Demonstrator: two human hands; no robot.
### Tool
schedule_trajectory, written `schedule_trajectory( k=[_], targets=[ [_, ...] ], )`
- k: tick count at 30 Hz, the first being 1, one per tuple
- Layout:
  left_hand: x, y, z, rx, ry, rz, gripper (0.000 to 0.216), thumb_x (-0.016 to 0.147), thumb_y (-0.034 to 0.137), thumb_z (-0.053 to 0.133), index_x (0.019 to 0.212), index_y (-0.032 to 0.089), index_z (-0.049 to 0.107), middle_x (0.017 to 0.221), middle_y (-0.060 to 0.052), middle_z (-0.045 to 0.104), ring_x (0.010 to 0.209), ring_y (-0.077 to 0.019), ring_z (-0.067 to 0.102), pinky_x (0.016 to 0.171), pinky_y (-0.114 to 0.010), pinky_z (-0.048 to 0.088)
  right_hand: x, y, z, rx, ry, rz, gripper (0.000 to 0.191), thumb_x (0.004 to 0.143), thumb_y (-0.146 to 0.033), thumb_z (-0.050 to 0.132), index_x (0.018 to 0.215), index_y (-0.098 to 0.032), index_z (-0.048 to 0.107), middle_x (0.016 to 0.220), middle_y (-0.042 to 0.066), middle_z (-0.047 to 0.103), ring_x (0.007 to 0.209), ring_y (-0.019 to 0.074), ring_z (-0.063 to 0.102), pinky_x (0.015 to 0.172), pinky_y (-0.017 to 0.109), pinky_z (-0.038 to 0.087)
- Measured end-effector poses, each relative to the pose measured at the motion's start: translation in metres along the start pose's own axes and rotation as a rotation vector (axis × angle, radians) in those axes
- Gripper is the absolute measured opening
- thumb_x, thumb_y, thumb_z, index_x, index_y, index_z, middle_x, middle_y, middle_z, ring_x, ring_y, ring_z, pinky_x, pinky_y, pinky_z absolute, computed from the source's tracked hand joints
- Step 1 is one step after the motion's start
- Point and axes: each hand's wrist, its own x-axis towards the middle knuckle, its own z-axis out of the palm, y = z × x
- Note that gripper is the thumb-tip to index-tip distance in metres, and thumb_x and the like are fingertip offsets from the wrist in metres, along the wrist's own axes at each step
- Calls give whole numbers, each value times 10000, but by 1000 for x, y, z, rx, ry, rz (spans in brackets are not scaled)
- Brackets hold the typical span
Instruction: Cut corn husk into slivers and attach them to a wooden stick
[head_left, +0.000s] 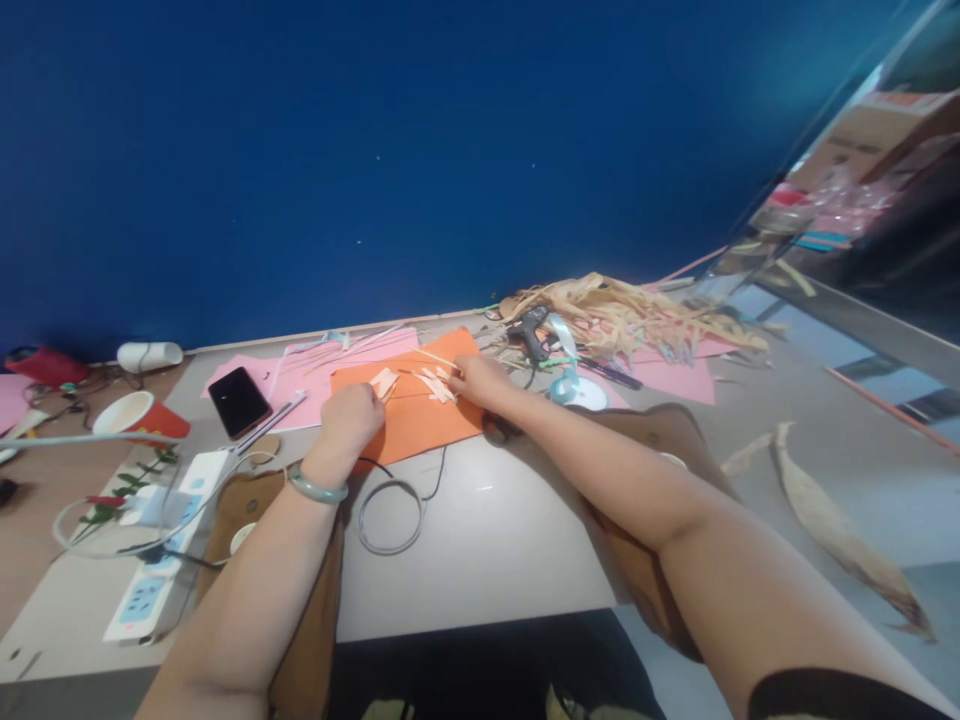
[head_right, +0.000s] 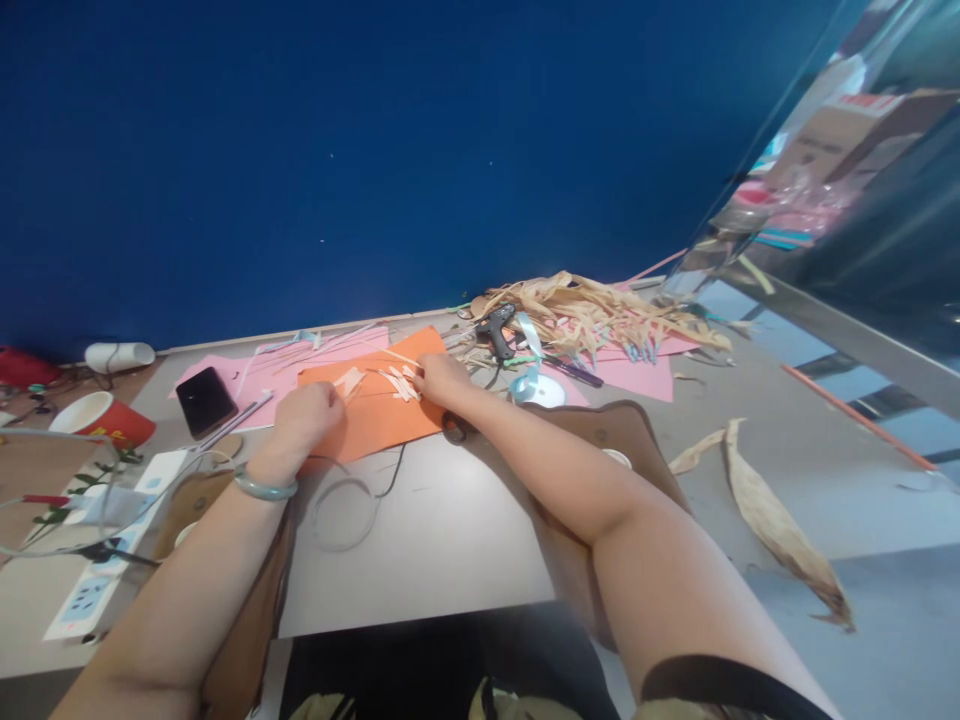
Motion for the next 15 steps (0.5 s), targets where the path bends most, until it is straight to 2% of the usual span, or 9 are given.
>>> schedule_trajectory(
  k=[5,8,11,13,15],
  targets=[
    [1,-3,0,53,13,-2,142,714,237,528,697,140,630,785,-210,656,758,-319,625,622,-349,396,0,-3,-2,154,55,11,159,757,-313,558,727,-171,622,724,53,656,650,145,526,542,239,282],
    [3,-1,4,-67,35,37,141,709,286,563,669,160,615,705,-142,648,710,-272,615,607,-329,404,0,-8,-1,437,34,33,105,732,-264,561,711,-163,580,656,35,635,594,127,526,518,214,317],
    [2,7,10,-447,-48,125,211,730,374,586,734,169,631,689,-71,649,630,-198,601,584,-294,433,-5,-15,0,831,-86,27,87,714,-235,546,667,-163,533,523,-4,565,464,92,468,443,191,307],
    [0,14,15,-770,-197,176,313,720,433,619,884,168,651,775,-57,672,539,-145,575,537,-275,448,-9,-21,-1,1009,-178,13,83,684,-216,552,632,-157,523,468,-30,514,389,58,381,386,180,250],
    [-1,18,20,-969,-289,207,377,695,453,657,942,169,657,812,-56,677,500,-117,555,508,-263,453,-13,-25,-3,1123,-263,9,88,664,-215,574,626,-151,528,463,-44,501,349,31,290,350,177,192]
  ],
)
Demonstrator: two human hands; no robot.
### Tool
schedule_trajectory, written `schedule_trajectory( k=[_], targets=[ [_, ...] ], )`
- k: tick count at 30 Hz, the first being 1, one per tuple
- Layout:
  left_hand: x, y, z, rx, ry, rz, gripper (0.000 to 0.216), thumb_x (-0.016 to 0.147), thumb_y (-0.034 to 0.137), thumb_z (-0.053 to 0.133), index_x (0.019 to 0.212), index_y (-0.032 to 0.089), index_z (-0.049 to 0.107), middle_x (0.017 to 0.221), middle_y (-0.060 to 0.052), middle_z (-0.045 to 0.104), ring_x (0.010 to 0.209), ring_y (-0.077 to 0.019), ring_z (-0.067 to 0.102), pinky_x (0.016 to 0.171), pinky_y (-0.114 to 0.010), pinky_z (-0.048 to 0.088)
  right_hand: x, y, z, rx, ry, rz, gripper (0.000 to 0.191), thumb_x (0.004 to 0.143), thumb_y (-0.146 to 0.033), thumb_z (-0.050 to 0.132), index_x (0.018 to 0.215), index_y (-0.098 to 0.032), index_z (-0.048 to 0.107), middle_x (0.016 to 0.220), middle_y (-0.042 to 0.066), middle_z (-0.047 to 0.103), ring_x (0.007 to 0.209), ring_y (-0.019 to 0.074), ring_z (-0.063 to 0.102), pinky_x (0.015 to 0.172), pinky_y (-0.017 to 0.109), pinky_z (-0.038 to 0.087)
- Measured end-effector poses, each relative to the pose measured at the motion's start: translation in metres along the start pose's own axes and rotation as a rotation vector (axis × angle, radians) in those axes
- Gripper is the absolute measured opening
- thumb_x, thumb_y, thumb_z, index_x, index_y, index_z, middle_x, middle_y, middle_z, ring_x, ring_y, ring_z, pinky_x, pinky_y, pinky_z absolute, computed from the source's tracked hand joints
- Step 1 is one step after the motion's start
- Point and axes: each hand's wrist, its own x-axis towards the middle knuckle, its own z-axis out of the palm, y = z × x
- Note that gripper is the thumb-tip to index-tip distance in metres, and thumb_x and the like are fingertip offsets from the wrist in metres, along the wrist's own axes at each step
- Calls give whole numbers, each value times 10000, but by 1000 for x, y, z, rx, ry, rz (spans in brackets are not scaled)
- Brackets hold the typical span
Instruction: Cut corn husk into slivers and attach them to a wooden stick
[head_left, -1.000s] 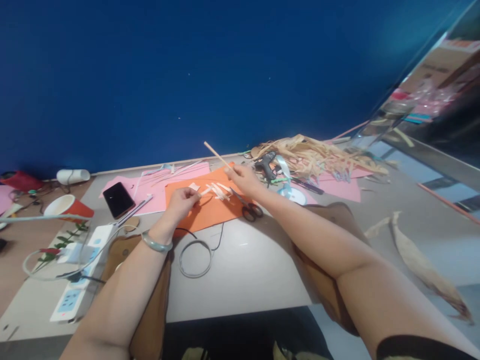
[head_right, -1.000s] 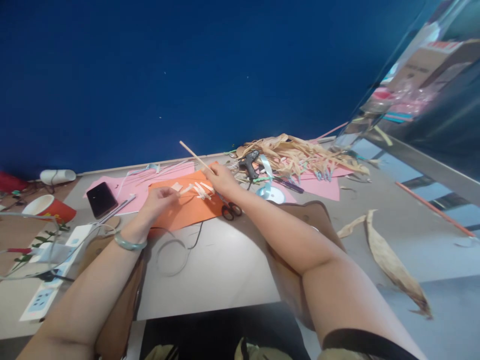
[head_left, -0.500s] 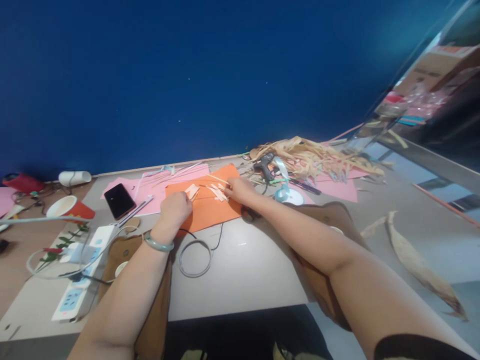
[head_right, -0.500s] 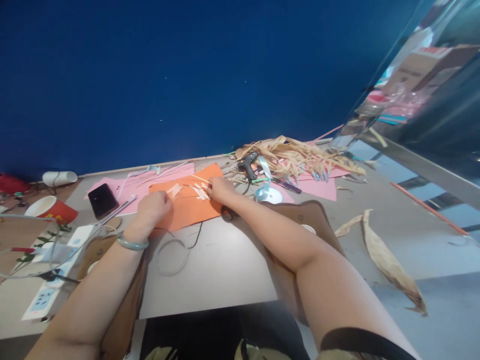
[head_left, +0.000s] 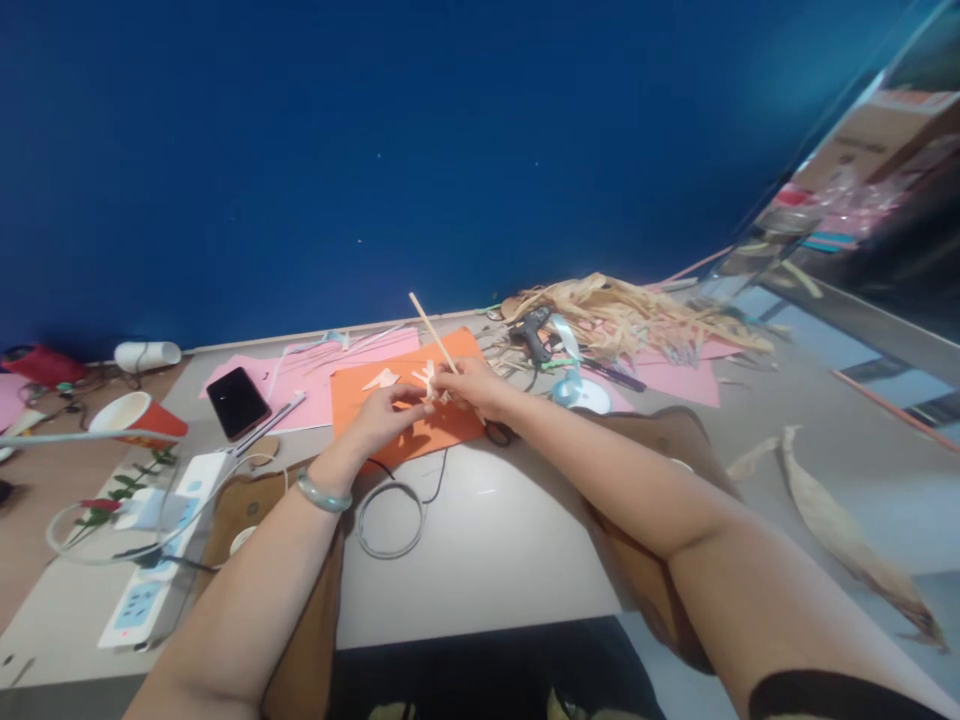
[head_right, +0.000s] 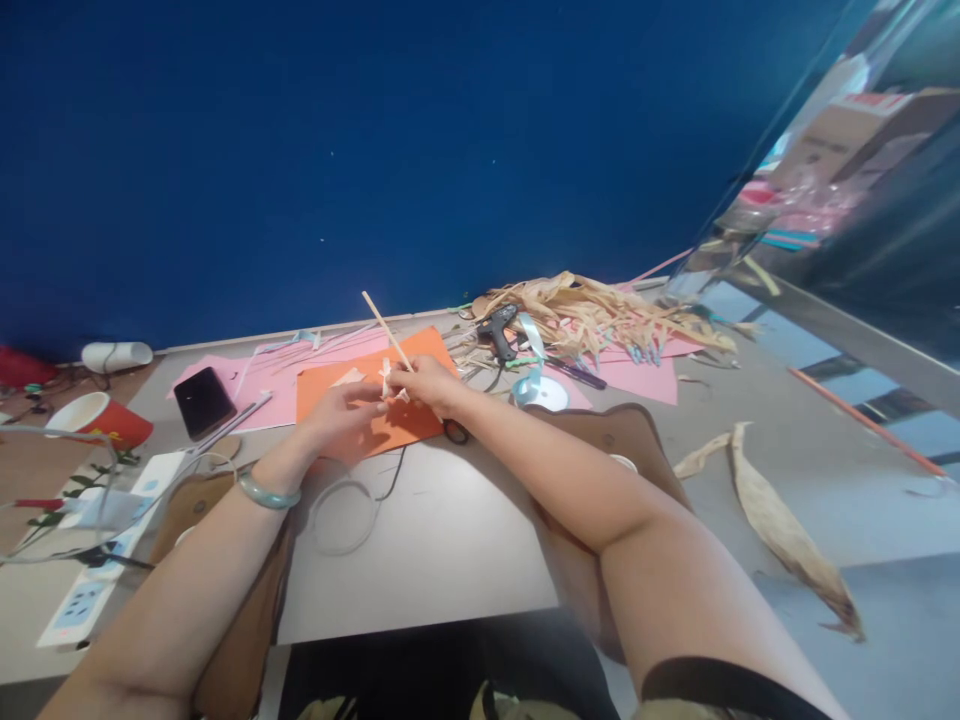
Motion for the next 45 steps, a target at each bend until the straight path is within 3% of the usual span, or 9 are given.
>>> schedule_trajectory(
  k=[6,14,17,20,25,29,36,45],
  targets=[
    [0,-5,-3,-138,52,-44,337,678,466,688,804,153,671,550,-7,590,444,-97,506,415,-208,366,-6,-4,4,213,-41,77,201,675,-258,633,643,-173,453,480,-70,474,336,12,202,328,175,110],
    [-1,0,-7,-246,121,-42,278,663,402,715,764,150,657,499,26,538,421,-71,447,397,-189,316,-7,-6,6,199,-49,95,222,729,-285,600,651,-175,423,521,-71,419,367,21,188,348,187,104],
    [-1,2,-6,-316,166,17,256,672,384,711,738,144,650,529,15,564,459,-72,473,450,-197,352,-7,-3,9,116,26,93,327,795,-471,536,688,-185,418,539,-65,398,392,40,213,365,191,138],
    [-1,5,-7,-375,188,57,258,691,392,697,749,144,654,587,-1,600,491,-73,490,486,-205,367,-9,0,13,-86,79,41,415,823,-594,434,739,-188,444,582,-48,414,467,69,325,424,193,247],
    [-1,5,-8,-310,137,57,254,708,390,681,717,137,661,594,-5,597,504,-76,493,494,-208,359,-16,-1,18,-449,-16,-121,431,868,-562,369,733,-176,504,713,-9,516,686,119,467,617,237,354],
    [-1,1,-6,-285,153,34,267,712,402,674,722,137,648,585,-5,596,502,-82,500,489,-209,360,-18,-3,18,-515,-20,-114,428,889,-516,336,696,-172,502,685,-10,501,682,124,451,638,249,336],
    [-2,4,-2,-186,185,36,265,719,398,652,746,137,617,560,-2,594,482,-96,498,480,-220,375,-18,0,19,-391,-20,-17,450,855,-541,374,618,-168,459,565,-33,379,544,95,338,513,241,251],
    [-3,13,-8,-206,136,186,230,713,361,665,718,141,598,608,5,573,542,-93,517,554,-223,407,-25,-14,27,139,-145,227,448,825,-521,454,576,-202,260,494,-83,193,403,53,104,368,209,58]
  ],
)
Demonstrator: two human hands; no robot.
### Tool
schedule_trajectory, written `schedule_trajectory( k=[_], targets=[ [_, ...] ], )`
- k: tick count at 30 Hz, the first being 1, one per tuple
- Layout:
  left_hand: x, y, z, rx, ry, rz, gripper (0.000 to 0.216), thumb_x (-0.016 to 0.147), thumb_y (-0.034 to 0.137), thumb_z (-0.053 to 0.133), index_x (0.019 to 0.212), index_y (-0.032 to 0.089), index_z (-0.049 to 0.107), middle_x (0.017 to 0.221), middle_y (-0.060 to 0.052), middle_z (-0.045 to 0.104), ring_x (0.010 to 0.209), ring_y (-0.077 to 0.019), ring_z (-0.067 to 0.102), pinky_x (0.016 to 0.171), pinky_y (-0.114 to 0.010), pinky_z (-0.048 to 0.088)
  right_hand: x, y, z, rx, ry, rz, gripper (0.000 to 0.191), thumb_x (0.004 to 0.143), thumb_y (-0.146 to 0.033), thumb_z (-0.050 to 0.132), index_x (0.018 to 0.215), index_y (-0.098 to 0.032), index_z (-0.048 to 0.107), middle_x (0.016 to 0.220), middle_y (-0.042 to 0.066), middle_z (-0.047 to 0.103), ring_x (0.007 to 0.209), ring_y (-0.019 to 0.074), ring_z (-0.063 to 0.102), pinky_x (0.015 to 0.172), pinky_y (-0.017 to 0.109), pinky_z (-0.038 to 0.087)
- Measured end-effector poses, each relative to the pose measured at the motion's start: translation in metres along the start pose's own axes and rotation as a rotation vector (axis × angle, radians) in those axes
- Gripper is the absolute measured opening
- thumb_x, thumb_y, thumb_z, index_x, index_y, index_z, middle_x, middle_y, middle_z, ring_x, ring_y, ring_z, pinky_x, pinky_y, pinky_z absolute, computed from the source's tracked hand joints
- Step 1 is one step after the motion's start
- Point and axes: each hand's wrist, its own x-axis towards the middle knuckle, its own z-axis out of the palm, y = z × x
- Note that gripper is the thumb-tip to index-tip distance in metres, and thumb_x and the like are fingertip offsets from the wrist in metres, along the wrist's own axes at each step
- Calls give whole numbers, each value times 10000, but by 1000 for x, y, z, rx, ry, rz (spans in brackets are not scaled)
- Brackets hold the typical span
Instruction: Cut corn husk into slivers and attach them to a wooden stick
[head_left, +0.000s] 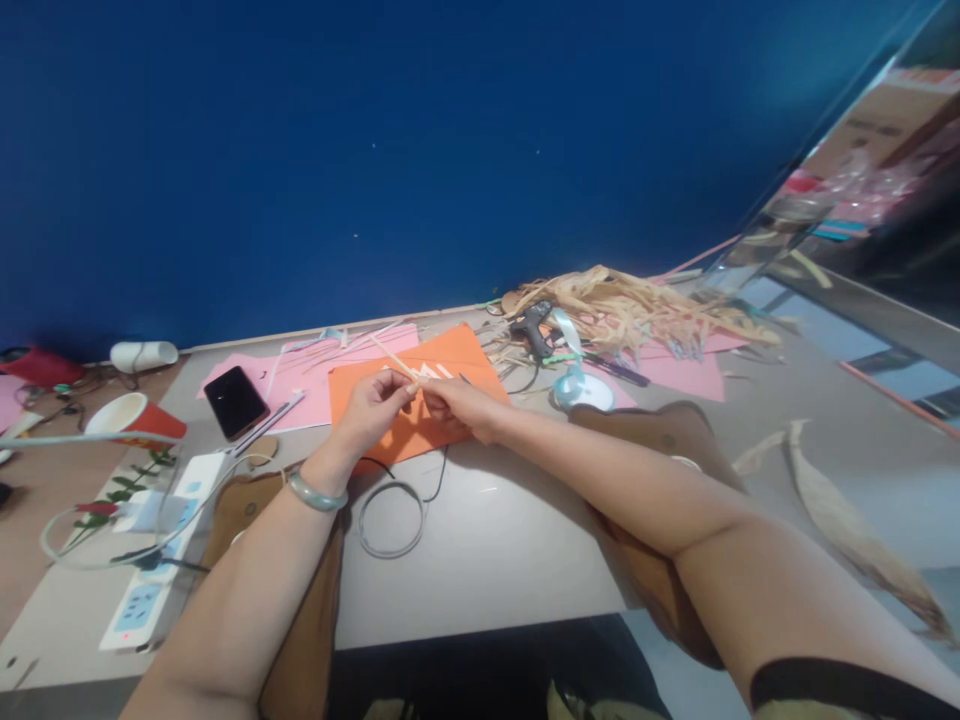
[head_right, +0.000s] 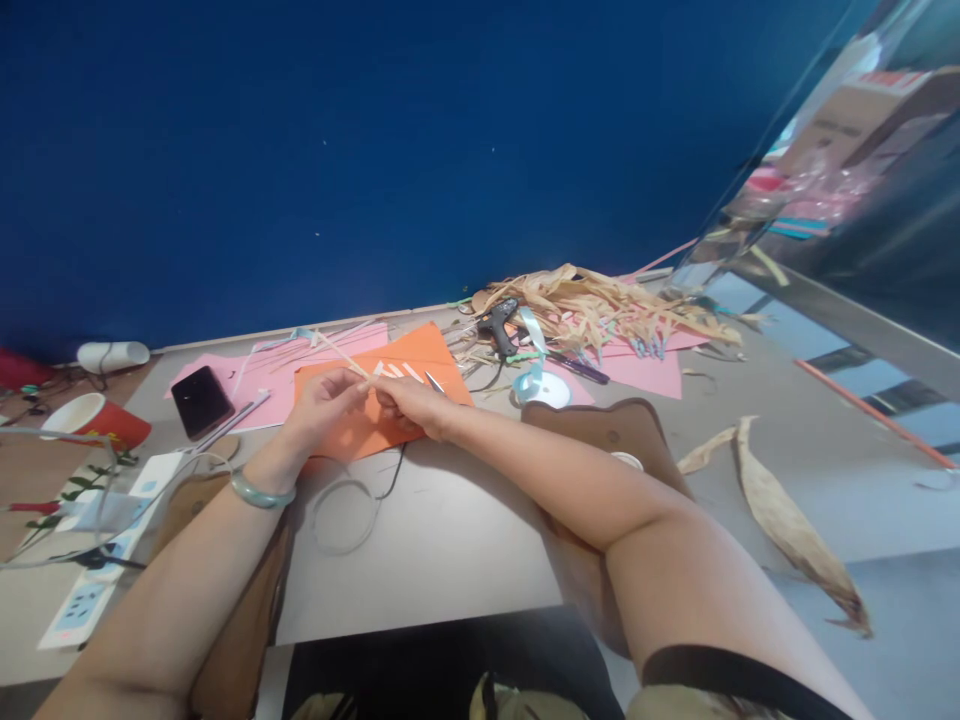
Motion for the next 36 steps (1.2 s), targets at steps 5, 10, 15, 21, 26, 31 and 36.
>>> schedule_trajectory(
  k=[5,10,15,21,26,31,36],
  targets=[
    [0,4,-3,-10,0,-8,249,680,375,691,689,146,594,591,6,562,524,-91,498,536,-224,392,1,-2,-7,143,-81,23,414,879,-478,364,589,-208,245,459,-92,176,387,59,56,335,186,58],
    [0,4,-5,3,11,-29,247,691,370,679,683,142,585,557,11,546,507,-84,471,523,-220,365,0,-7,-16,244,-104,26,438,872,-509,386,594,-205,239,460,-96,180,377,52,65,332,171,55],
    [-1,2,-8,-29,28,-42,248,689,366,689,682,141,584,548,14,543,508,-82,472,523,-216,354,-3,-24,-32,354,-45,-76,450,860,-523,416,603,-202,231,470,-96,166,378,50,63,345,172,43],
    [-1,0,-4,-105,61,-7,232,730,373,664,721,154,591,564,17,549,527,-85,479,545,-222,375,2,-16,-34,114,134,-58,452,812,-576,444,604,-204,294,485,-90,190,394,55,91,365,198,55],
    [0,-6,-1,-32,27,6,237,728,384,663,724,150,624,593,4,577,539,-91,497,553,-224,398,4,6,-14,-374,130,-193,439,737,-584,564,635,-178,429,570,-48,372,502,73,305,446,203,219],
    [0,-12,2,16,38,-33,233,706,375,668,739,146,638,603,-6,610,537,-105,533,540,-225,411,5,12,-8,-537,145,-283,533,851,-624,320,601,-169,441,565,-30,389,544,94,344,519,233,263],
    [-1,-12,2,55,12,-14,219,726,355,647,754,138,634,616,-15,612,553,-111,537,550,-229,416,3,9,-7,-382,113,-167,530,841,-627,363,561,-177,381,498,-44,330,458,76,269,447,235,209]
  ],
)
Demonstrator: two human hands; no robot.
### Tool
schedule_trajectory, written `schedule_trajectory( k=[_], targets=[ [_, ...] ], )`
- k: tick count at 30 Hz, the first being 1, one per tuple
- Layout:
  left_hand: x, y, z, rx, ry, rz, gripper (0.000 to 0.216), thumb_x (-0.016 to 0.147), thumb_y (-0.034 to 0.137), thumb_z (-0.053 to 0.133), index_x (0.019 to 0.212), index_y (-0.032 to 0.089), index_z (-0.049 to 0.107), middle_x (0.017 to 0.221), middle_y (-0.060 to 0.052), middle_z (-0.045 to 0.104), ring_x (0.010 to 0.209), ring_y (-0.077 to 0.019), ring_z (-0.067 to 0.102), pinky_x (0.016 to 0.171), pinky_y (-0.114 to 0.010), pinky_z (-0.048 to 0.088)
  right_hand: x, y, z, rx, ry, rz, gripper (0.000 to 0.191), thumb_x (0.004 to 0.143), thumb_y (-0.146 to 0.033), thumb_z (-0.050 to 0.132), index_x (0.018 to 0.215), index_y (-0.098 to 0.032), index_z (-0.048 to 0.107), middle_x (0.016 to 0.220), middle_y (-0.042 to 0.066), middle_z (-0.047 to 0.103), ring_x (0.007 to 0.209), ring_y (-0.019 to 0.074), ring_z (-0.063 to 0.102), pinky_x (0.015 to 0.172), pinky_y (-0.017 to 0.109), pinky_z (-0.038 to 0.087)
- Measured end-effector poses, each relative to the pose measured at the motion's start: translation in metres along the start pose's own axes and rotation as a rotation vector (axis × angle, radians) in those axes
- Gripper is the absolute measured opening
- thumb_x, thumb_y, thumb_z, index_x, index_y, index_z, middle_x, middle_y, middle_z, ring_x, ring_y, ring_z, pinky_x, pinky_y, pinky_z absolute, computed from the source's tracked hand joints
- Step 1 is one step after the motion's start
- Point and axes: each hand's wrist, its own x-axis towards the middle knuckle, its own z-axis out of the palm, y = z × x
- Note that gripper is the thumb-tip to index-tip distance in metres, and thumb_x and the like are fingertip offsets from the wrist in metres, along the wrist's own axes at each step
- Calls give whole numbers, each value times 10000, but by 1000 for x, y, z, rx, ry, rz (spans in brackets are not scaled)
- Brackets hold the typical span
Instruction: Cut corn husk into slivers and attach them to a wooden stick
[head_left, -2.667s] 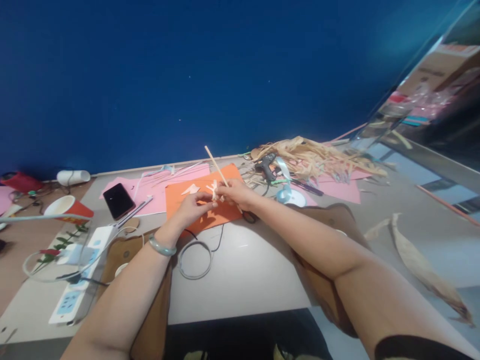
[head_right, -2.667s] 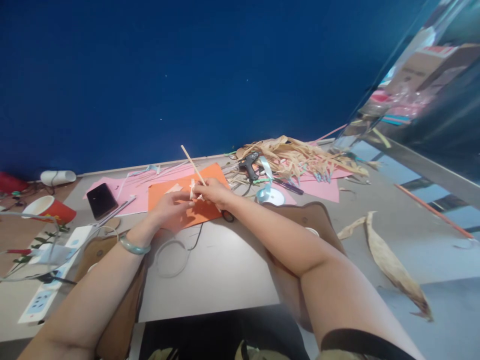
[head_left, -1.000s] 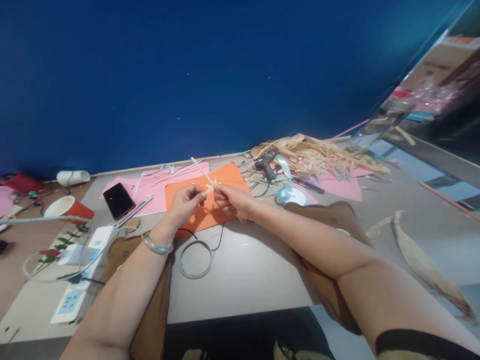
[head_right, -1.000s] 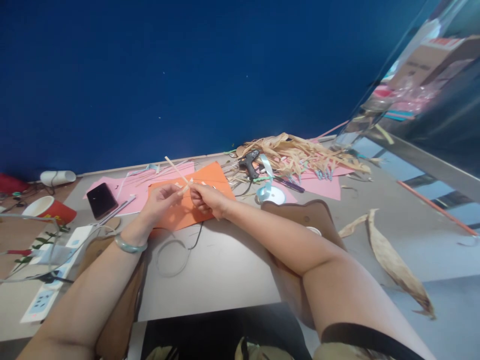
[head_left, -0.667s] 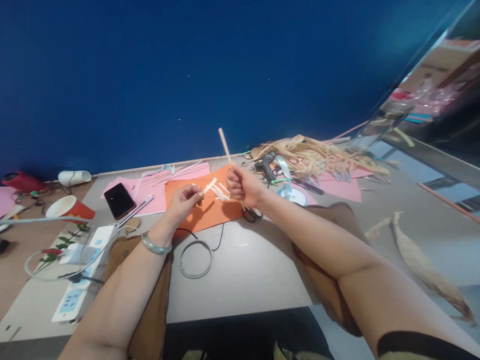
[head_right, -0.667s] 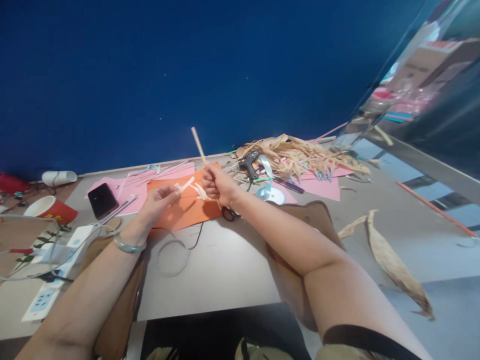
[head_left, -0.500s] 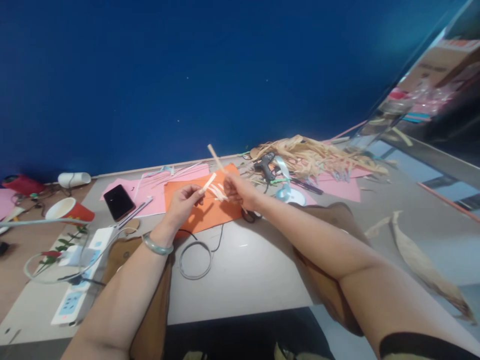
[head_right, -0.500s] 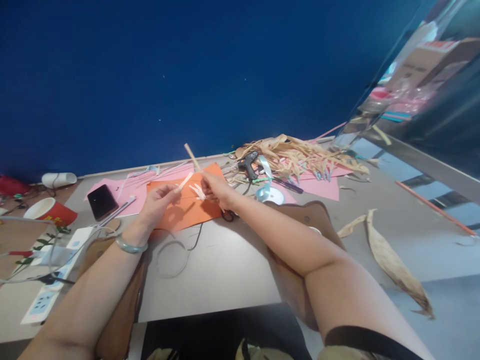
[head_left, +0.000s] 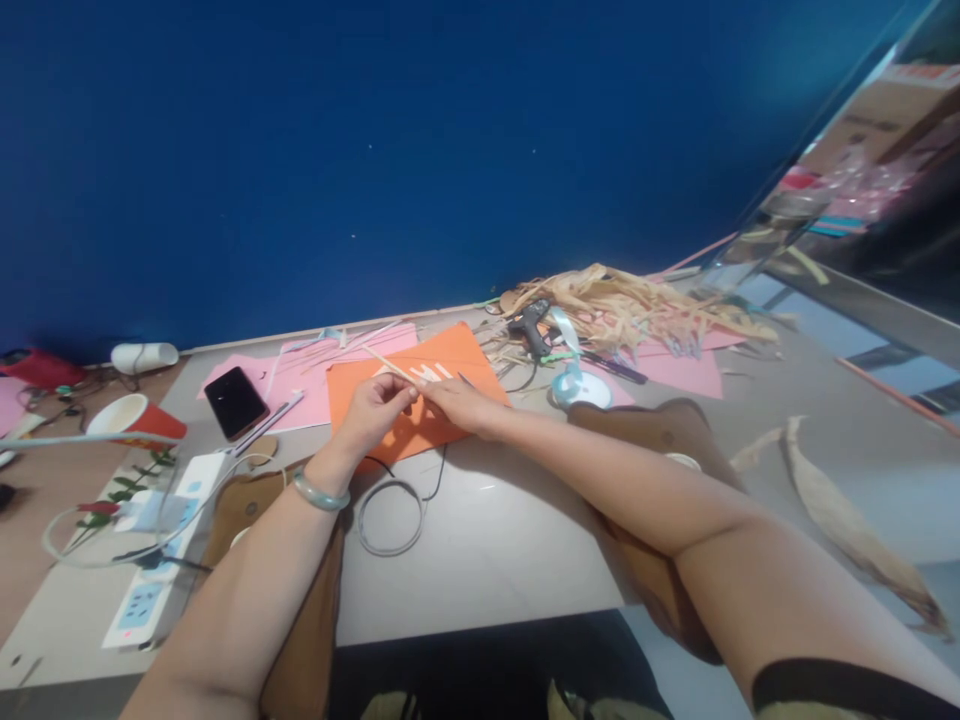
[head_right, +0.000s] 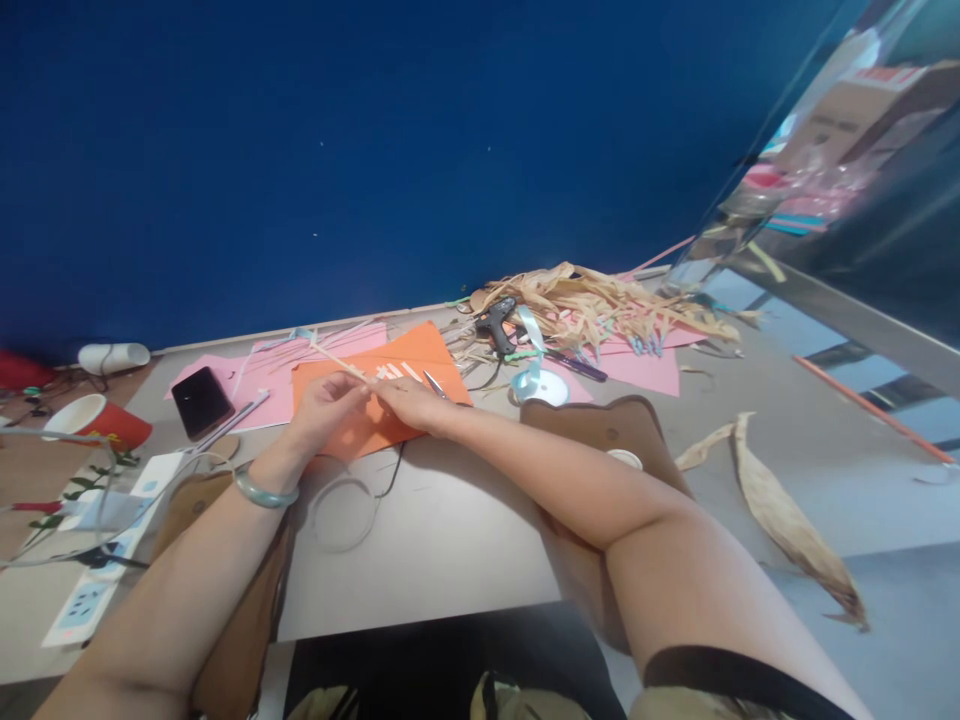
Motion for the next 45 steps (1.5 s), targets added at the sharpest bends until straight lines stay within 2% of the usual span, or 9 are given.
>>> schedule_trajectory(
  k=[9,15,21,25,28,32,39,42,45],
  targets=[
    [0,13,-5,-68,17,11,242,676,367,699,695,147,602,592,4,571,532,-95,510,539,-222,399,-1,-12,-16,487,-234,161,482,861,-581,372,590,-201,251,477,-88,179,391,55,75,353,182,55],
    [-2,17,-8,-83,90,5,240,681,370,694,671,147,607,561,9,560,514,-89,493,525,-224,382,1,-25,-49,661,-80,41,499,852,-623,356,609,-206,232,484,-88,167,386,57,73,362,184,60],
    [-2,12,-3,-131,78,58,230,738,378,657,706,155,614,547,16,551,521,-88,483,543,-227,389,3,-10,-30,322,46,132,497,803,-645,415,600,-198,339,495,-74,238,409,63,143,380,211,91],
    [-2,7,1,-101,56,26,242,718,391,672,705,152,630,579,10,573,529,-91,504,546,-226,403,-2,-4,-5,-36,40,-74,484,783,-620,482,614,-166,462,577,-32,393,527,82,342,473,214,265],
    [-2,5,2,-77,58,3,250,702,389,682,723,144,635,612,-3,598,541,-98,522,548,-228,419,-5,-6,1,-123,45,-118,491,844,-584,397,608,-161,477,574,-26,408,552,92,367,510,221,289],
    [-1,6,1,-47,27,-9,257,707,386,672,736,134,629,627,-9,602,558,-100,531,551,-222,424,-5,-9,0,-6,7,-1,485,879,-533,373,557,-171,375,494,-48,324,448,67,271,432,212,215],
    [1,15,-7,-6,68,-1,232,671,363,670,683,140,603,575,3,576,516,-94,513,525,-215,407,1,-17,-23,427,-265,162,432,892,-502,339,595,-203,243,472,-94,179,380,50,72,349,182,54],
    [3,12,-15,108,149,-52,189,664,330,637,659,147,591,546,6,566,501,-105,512,511,-221,397,6,-19,-41,429,-165,79,426,886,-516,320,603,-209,235,470,-94,174,379,56,75,355,185,68],
    [6,4,-21,341,174,-149,149,683,301,565,656,158,594,530,-2,563,479,-130,515,479,-235,372,14,-12,-54,131,141,-40,416,870,-502,347,585,-204,293,467,-78,210,396,65,152,393,205,133]
  ],
)
